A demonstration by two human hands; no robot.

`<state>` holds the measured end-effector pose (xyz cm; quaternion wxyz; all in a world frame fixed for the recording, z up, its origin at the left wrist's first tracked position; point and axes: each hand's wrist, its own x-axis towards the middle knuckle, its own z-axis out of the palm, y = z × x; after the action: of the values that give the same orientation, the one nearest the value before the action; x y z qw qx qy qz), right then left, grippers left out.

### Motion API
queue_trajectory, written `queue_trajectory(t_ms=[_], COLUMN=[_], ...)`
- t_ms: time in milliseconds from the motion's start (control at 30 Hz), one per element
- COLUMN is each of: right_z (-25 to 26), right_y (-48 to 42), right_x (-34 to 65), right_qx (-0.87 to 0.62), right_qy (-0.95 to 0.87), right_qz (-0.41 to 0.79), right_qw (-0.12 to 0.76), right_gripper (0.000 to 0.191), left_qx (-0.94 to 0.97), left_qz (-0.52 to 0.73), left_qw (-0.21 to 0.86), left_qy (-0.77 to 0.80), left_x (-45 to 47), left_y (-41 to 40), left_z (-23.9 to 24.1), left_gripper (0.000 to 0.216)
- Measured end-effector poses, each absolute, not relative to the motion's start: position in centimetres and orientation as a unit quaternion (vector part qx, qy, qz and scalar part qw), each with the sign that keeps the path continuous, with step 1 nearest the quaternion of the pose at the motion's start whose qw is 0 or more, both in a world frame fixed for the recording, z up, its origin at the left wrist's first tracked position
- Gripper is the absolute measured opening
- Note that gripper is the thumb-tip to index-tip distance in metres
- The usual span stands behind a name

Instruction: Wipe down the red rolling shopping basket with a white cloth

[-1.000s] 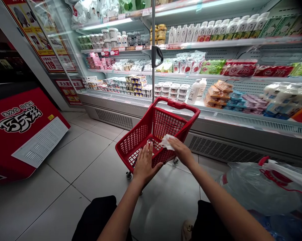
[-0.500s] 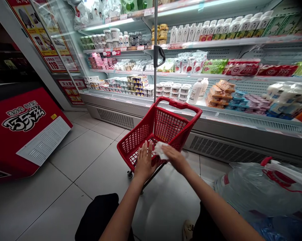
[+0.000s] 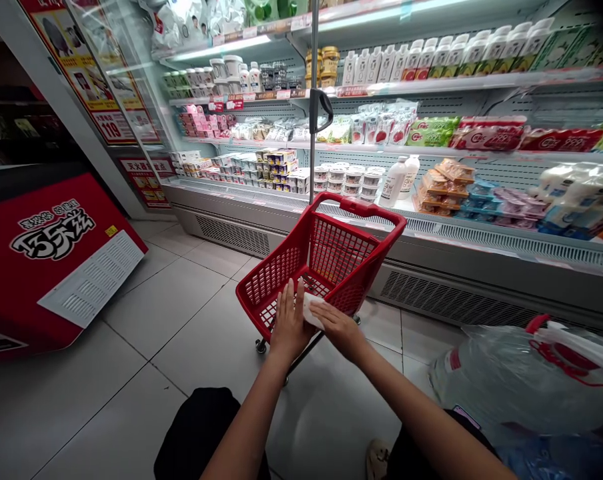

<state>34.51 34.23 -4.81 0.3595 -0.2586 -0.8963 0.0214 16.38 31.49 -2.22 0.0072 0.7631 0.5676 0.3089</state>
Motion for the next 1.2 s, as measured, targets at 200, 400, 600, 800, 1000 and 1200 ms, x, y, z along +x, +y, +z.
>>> queue_trajectory(t_ms=[200,400,600,800,1000,1200], right_z=[-3.1,-4.9,-5.0,-3.7,-4.8,-5.0], right_y=[39.4,35.8,34.5,39.8,40.2,38.3], right_x=[40.5,35.7,35.6,41.5,39.0,36.1], right_qx=[-0.364,-0.352,-0.251,-0.353,-0.379,-0.337], right_qy=[-0.856,-0.863,-0.896,-0.866,-0.844,-0.86], right_qz=[0.011,0.02,0.031,0.024,0.054,0.059], right_qw=[0.368,0.361,0.365,0.353,0.376,0.38], right_gripper=[0.056,0.059,0.06,0.057,0.059,0.055], left_qx=[0.762,0.767,0.792,0.83,0.831,0.816], left_qz=[0.304,0.294,0.281,0.201,0.186,0.184], left_qw=[0.006,-0.003,0.0,-0.033,-0.059,-0.085], left_qy=[0.572,0.57,0.542,0.519,0.521,0.541], left_x=[16.7,17.6,16.1,10.9,10.4,11.9], left_y=[31.5,31.6,31.1,29.8,29.8,29.8], left_z=[-1.8,-1.8,-1.7,-2.3,-2.7,-3.4], left_gripper=[0.114,0.109,0.102,0.092,0.084,0.09])
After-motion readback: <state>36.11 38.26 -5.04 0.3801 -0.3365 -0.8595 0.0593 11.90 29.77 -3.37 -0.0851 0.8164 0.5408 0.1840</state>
